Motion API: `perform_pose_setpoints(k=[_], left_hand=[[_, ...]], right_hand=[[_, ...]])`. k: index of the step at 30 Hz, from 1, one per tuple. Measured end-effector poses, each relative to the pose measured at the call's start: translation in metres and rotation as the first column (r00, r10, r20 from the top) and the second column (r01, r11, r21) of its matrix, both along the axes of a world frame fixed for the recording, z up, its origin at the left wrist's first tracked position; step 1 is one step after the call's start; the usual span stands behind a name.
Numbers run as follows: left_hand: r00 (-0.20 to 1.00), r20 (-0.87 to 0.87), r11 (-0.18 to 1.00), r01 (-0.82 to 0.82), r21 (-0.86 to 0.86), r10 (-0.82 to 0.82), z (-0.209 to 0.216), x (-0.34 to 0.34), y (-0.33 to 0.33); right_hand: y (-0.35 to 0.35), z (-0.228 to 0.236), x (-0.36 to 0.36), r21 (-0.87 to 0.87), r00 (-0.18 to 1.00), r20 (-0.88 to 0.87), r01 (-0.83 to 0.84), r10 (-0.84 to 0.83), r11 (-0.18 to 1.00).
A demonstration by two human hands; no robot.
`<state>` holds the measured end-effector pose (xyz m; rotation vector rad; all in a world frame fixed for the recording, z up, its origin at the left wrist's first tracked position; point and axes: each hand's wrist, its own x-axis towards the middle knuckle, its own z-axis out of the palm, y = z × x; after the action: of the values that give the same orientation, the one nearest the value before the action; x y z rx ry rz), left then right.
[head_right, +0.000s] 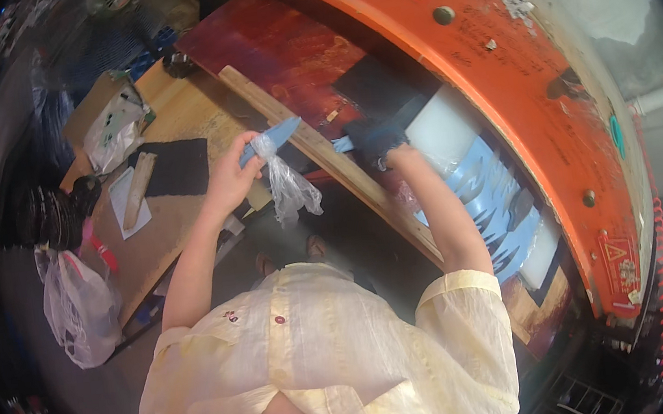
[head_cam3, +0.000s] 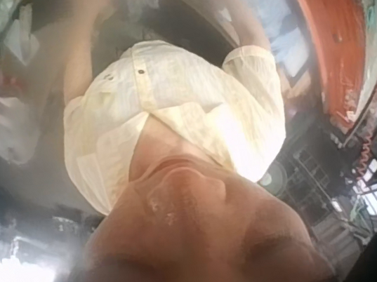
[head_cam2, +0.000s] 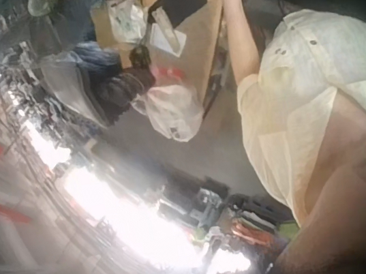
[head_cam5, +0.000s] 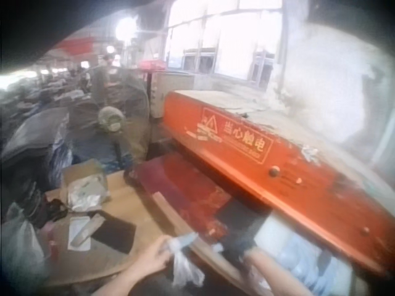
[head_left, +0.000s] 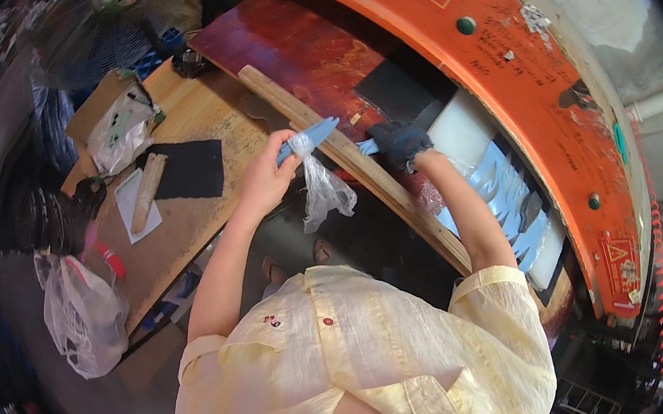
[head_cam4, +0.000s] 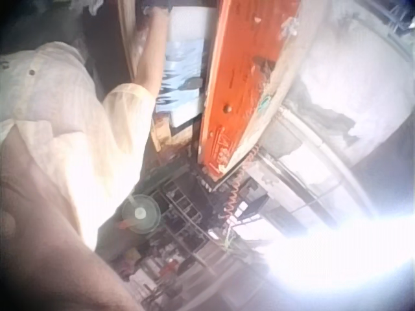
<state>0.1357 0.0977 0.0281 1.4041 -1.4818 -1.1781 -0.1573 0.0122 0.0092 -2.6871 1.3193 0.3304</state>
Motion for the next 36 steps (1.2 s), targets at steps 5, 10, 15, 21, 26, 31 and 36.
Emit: perform_pose_setpoints(k=[5,10,15,21,26,31,36], left_hand=[[0.965,-0.24,0.994,-0.109,0.005,0.107,0.009,0.024,-0.004],[0.987,-0.135,0.996,-0.087,-0.018,0.084,0.009,0.014,-0.008],[0.993,-0.101,0.997,-0.07,-0.026,0.067,0.007,0.0,-0.011],[0.985,-0.001,0.983,-0.173,-0.068,0.173,0.002,-0.024,-0.032],[0.975,-0.116,0.974,-0.202,-0.105,0.19,-0.009,-0.067,-0.04],[0.937,-0.233,0.954,-0.286,-0.089,0.259,-0.018,-0.08,-0.028],[0.921,-0.315,0.93,-0.303,-0.209,0.229,-0.019,-0.081,-0.016]], right_hand=[[-0.01,0.011,0.011,0.149,0.978,-0.074,0.203,-0.194,0.968],[-0.014,0.003,0.003,0.253,0.964,-0.067,0.267,-0.258,0.93],[-0.004,-0.007,-0.016,0.283,0.939,0.164,0.247,-0.301,0.927],[0.038,0.036,0.012,0.83,0.053,0.554,0.03,-0.831,0.556],[0.066,0.04,0.084,0.746,-0.175,0.651,-0.03,-0.739,0.665],[0.057,0.015,0.104,-0.098,0.387,0.916,0.466,-0.103,0.879],[0.058,-0.005,0.11,-0.14,0.373,0.924,0.542,-0.089,0.828]])
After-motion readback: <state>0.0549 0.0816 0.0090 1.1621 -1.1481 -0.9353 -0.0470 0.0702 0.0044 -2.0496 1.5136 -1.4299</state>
